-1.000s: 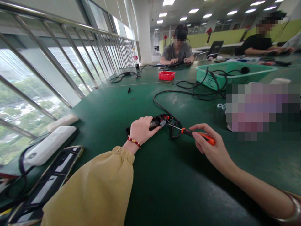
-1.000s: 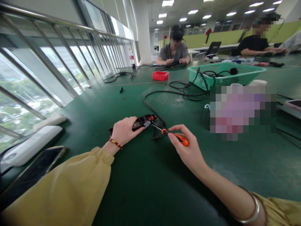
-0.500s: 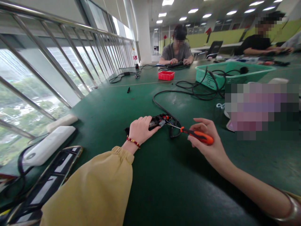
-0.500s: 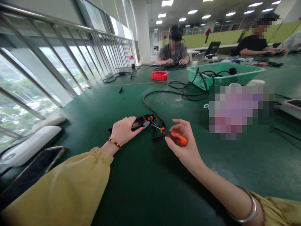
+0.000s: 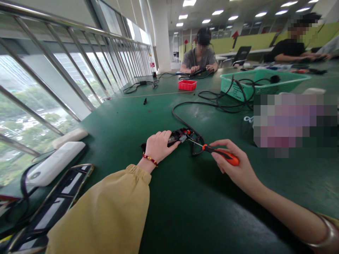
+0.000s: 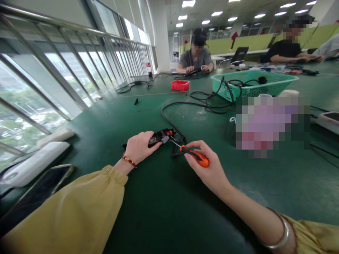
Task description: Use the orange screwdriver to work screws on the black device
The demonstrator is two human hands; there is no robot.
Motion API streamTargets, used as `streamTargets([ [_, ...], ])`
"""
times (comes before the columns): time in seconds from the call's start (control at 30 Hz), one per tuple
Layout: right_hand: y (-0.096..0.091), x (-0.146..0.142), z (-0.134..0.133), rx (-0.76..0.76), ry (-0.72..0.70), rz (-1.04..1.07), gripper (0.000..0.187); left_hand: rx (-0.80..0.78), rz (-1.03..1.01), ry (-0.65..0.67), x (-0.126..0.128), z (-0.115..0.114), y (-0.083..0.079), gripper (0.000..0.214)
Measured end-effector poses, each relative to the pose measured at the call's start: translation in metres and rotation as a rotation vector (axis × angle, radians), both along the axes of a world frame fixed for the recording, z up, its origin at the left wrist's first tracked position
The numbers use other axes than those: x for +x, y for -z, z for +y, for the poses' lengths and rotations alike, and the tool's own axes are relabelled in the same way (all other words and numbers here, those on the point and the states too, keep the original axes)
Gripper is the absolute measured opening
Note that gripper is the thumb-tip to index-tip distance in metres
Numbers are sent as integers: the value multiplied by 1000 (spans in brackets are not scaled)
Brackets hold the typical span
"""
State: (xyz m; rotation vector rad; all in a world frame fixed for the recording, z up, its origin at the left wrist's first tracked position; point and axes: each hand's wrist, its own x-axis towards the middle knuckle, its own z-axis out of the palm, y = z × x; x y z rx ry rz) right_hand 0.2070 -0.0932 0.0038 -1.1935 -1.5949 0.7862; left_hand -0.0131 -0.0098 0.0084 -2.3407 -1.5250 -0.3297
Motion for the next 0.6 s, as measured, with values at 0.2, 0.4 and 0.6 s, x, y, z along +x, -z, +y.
streamTargets([
  [0.2, -5, 0, -3, 199, -367, -618, 17, -8, 38, 29, -1, -3, -4, 28],
  [0.4, -14, -5, -12, 223, -593, -849, 16, -46, 100, 64, -12, -17, -7, 31],
  [0.6, -16, -5, -15, 191, -629, -821, 19, 36, 126, -220, -65, -29, -16, 30],
])
